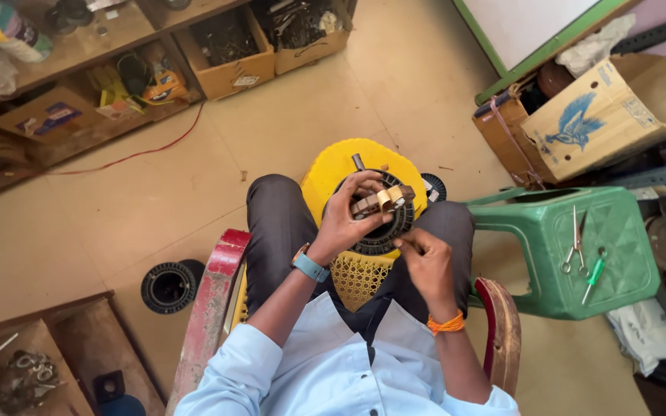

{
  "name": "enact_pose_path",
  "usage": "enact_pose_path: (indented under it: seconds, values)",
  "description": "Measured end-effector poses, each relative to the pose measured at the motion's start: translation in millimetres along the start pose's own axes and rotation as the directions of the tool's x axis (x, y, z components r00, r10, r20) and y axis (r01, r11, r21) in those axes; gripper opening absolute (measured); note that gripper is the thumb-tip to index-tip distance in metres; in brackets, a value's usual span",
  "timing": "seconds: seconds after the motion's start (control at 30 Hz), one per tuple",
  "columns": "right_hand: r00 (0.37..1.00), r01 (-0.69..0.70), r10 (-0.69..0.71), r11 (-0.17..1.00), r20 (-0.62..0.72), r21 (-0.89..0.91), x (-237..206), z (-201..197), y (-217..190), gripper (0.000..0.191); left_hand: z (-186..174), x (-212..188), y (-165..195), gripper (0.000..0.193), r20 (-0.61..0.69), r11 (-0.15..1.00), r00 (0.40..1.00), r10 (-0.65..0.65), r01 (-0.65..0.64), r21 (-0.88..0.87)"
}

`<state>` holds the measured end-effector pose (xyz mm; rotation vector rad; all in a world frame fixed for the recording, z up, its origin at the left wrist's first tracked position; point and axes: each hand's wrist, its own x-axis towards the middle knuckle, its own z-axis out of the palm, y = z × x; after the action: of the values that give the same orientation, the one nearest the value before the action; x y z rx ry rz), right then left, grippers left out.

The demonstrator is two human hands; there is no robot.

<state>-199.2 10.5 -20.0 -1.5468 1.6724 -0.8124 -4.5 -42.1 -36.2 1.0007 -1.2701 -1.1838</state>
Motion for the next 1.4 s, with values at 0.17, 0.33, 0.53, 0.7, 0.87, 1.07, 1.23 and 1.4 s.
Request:
enact_pose_path:
  seconds: [0.17, 0.33, 0.53, 0.7, 0.87, 1.07, 1.23, 1.4]
  values:
    - [0.999, -0.046, 0.042, 0.982, 0.027, 0.182, 24.1, -43.9, -6.3, 0.008, 8.9, -0.9, 4.1, 0.046, -0.102, 0.998, 0.994, -0.034, 0.039, 0.050]
    - [0.977, 0.212, -0.212, 0.973, 0.004, -0.091, 74.4, -65.6, -58.1, 0.007, 12.3, -2.5, 2.1, 0.035, -0.201, 0.990, 0.980, 0.004, 0.024, 0.136]
    - [0.872, 0.478, -0.460, 0.874, 0.167, -0.089, 120.6, -48.0, -109.8, 0.008, 14.2, -3.6, 1.2, 0.033, -0.237, 0.987, 0.971, 0.027, 0.012, 0.162]
    - [0.825, 0.548, -0.494, 0.817, 0.274, -0.179, 143.8, -25.8, -109.2, 0.011, 11.9, -3.8, 1.6, 0.032, -0.238, 0.991, 0.970, -0.045, 0.074, 0.115]
    - [0.814, 0.538, -0.407, 0.797, 0.414, -0.275, 174.7, 3.4, -89.5, 0.016, -1.4, 3.4, 3.0, 0.047, -0.023, 0.972, 1.000, 0.003, -0.008, -0.236]
    - [0.753, 0.568, -0.415, 0.802, 0.511, -0.185, 183.9, 13.2, -92.6, 0.015, -23.6, 17.6, -10.1, 0.040, 0.165, 0.478, 0.886, -0.433, 0.381, -0.791]
    - [0.799, 0.569, -0.462, 0.788, 0.384, -0.236, 149.8, -8.1, -118.5, 0.015, -21.1, 16.3, -22.2, 0.032, 0.154, 0.648, 0.944, -0.293, 0.314, -0.694]
    - [0.915, 0.394, -0.340, 0.871, 0.217, -0.293, 94.4, -24.8, -127.1, 0.014, -19.5, 14.3, -26.4, 0.021, 0.145, 0.743, 0.962, -0.230, 0.270, -0.613]
